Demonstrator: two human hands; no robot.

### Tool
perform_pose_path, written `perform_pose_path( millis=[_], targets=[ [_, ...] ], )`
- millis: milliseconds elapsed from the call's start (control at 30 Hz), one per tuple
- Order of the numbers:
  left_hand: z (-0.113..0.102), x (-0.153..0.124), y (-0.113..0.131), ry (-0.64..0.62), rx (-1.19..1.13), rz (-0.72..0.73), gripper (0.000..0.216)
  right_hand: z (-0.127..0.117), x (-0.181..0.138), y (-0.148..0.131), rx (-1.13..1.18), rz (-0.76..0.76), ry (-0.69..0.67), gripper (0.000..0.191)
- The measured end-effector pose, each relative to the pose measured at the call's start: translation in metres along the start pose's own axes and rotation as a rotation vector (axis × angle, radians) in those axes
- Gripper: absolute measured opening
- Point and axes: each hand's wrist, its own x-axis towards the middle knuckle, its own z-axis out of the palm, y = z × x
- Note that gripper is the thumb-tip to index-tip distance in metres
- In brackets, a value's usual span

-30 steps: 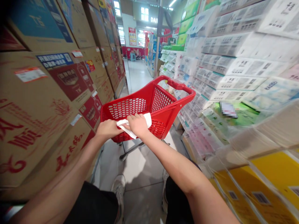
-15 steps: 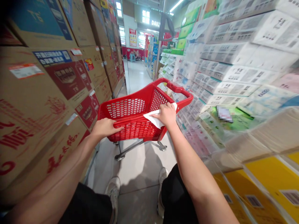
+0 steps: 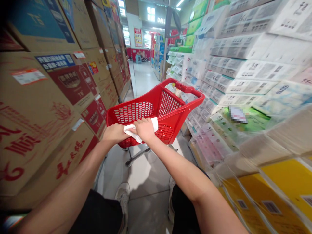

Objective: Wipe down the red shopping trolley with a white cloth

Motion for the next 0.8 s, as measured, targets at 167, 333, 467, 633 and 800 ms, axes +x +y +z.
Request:
perform_pose_path(
  millis=[167,333,467,633,800],
  targets=[
    [0.0,0.004,-0.01,0.023,0.019,0.032,0.074,-0.008,0.003,0.025,-0.039,0.038,-0.043,0.063],
    [-0.001,0.007,-0.026,0.028,0.039,0.017,0.075,-0.031,-0.011,0.095,-0.152,0.208,0.022,0.067],
    [0.0,0.008,-0.028,0.022,0.04,0.009,0.075,-0.037,-0.021,0.12,-0.194,0.215,0.091,0.064],
    [0.001,0.006,-0.019,0.018,0.02,0.014,0.078,-0.026,-0.018,0.096,-0.168,0.181,0.062,0.062],
    [0.001,-0.001,0.003,-0.01,0.001,-0.004,0.072,-0.008,-0.008,0.038,-0.063,0.112,-0.015,0.06]
  ],
)
